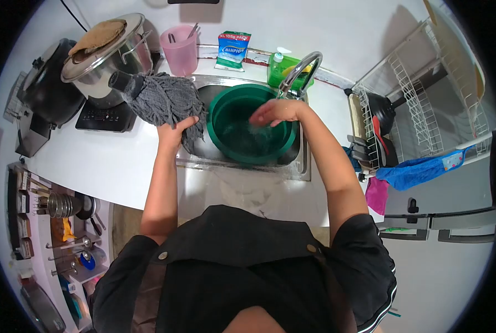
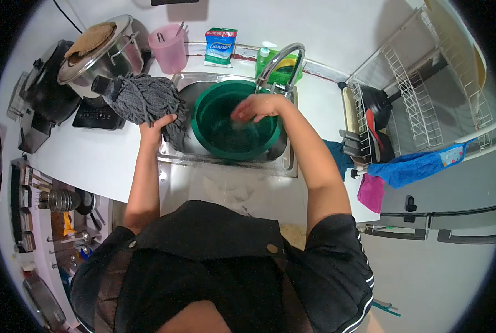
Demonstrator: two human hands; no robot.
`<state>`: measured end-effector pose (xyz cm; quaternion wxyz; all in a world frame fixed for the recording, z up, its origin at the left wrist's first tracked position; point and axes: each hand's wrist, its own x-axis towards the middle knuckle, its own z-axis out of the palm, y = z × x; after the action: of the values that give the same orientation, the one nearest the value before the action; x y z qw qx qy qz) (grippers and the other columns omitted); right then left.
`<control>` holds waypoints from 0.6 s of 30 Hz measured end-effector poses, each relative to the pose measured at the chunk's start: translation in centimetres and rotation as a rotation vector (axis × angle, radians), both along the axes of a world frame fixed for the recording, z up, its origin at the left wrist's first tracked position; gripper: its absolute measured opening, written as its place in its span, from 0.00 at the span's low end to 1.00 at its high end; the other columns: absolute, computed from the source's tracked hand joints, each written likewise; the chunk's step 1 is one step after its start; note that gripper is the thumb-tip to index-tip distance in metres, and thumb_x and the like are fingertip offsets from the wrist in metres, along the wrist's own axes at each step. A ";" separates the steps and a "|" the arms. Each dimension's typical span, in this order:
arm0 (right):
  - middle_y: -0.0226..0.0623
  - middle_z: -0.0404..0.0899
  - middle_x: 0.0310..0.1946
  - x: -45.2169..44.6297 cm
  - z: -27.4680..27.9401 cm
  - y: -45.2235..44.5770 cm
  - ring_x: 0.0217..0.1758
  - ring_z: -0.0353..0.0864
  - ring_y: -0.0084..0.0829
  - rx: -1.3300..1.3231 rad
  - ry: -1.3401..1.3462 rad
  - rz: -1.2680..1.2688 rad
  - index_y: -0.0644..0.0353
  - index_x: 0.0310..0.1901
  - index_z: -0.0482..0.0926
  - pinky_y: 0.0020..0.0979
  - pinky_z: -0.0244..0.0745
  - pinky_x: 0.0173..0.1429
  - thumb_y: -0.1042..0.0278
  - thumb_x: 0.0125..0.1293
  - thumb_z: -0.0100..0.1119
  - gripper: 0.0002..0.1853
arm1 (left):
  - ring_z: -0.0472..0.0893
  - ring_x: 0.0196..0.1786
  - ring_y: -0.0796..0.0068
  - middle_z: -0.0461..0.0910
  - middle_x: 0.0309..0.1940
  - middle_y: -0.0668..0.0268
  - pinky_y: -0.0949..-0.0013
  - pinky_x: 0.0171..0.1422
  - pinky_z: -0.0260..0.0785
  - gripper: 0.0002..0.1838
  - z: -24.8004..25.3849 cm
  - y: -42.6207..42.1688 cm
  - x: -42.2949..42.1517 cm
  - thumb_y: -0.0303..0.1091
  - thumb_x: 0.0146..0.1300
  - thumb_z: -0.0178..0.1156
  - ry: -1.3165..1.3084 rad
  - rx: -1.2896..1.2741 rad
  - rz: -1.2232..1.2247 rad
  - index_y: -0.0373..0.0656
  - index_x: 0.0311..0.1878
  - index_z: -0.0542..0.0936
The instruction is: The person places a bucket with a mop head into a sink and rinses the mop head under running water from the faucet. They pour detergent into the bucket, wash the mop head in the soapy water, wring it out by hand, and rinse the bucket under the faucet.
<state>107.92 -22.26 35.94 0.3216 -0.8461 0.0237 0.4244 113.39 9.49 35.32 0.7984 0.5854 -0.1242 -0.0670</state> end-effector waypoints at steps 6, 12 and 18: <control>0.57 0.75 0.40 -0.4 -1.7 -3.6 0.44 0.75 0.52 -0.439 -0.821 -0.537 0.61 0.39 0.79 0.43 0.69 0.49 0.52 0.61 0.46 0.20 | 0.77 0.40 0.65 0.77 0.36 0.61 0.65 0.49 0.69 0.26 0.0 0.0 0.2 0.18 0.32 0.66 0.000 0.009 0.000 0.35 0.42 0.74; 0.53 0.73 0.47 1.4 -9.6 -7.2 0.51 0.72 0.45 -0.048 -0.623 -0.921 0.65 0.44 0.74 0.37 0.64 0.57 0.45 0.65 0.38 0.27 | 0.77 0.42 0.65 0.77 0.39 0.61 0.65 0.50 0.69 0.28 -0.7 0.1 0.5 0.17 0.32 0.67 0.017 0.030 0.013 0.35 0.43 0.73; 0.36 0.78 0.33 0.1 -6.5 -4.8 0.31 0.76 0.30 0.597 -0.103 -1.031 0.62 0.42 0.75 0.34 0.73 0.38 0.53 0.55 0.59 0.21 | 0.77 0.41 0.65 0.77 0.38 0.61 0.65 0.49 0.70 0.29 -0.7 0.6 0.2 0.17 0.32 0.67 -0.051 0.083 0.045 0.34 0.45 0.72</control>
<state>107.99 -27.05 29.49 0.7107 -0.6181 0.2951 0.1603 113.56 10.14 34.66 0.7712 0.6223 -0.1282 -0.0390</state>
